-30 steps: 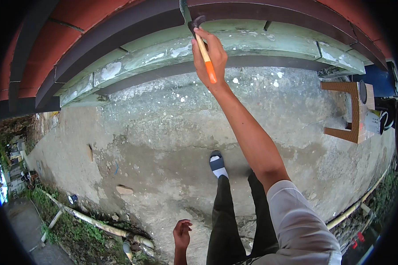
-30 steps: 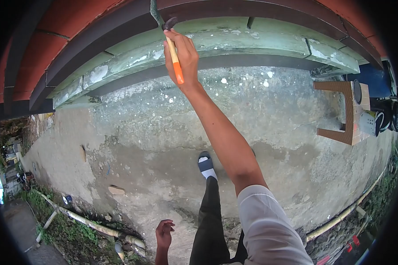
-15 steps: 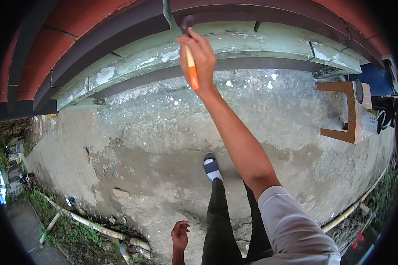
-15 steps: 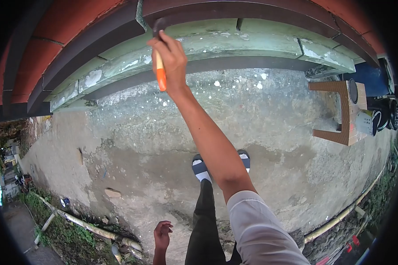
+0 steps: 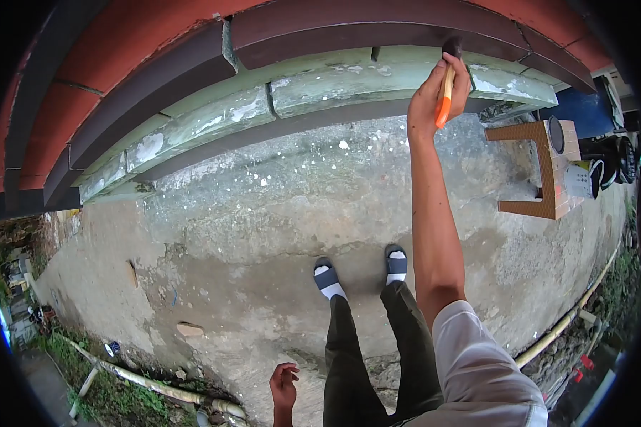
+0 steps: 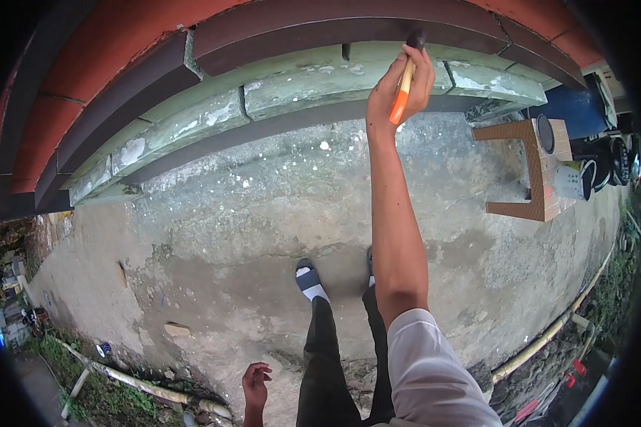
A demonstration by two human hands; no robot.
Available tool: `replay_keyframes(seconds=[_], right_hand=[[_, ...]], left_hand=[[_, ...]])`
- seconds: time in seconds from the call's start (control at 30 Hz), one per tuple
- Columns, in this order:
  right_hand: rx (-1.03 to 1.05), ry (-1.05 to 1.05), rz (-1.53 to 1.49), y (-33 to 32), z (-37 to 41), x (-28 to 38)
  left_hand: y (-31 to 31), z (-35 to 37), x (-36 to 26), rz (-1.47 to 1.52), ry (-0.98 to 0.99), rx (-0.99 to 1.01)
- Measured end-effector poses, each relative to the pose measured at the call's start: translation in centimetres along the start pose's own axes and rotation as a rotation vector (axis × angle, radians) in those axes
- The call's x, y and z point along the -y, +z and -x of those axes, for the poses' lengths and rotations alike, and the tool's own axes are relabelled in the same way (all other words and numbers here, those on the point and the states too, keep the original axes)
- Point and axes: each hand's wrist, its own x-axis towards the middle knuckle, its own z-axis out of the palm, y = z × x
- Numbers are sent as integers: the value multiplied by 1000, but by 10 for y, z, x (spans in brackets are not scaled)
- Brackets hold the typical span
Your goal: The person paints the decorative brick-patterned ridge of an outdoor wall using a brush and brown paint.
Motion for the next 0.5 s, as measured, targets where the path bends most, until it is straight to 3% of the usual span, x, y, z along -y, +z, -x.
replay_keyframes(seconds=[0.07, 0.2, 0.27, 0.4, 0.5], right_hand=[[-2, -67, -26, 12, 1, 2], [313, 69, -321, 32, 50, 62], [509, 4, -502, 27, 61, 80], [597, -59, -533, 17, 37, 56], [571, -28, -499, -7, -14, -5]], left_hand=[[7, -3, -4, 23, 7, -3], [28, -5, -23, -6, -8, 16], [44, -5, -35, -29, -7, 24], [75, -2, -48, -45, -3, 30], [99, -2, -57, -67, 19, 57]])
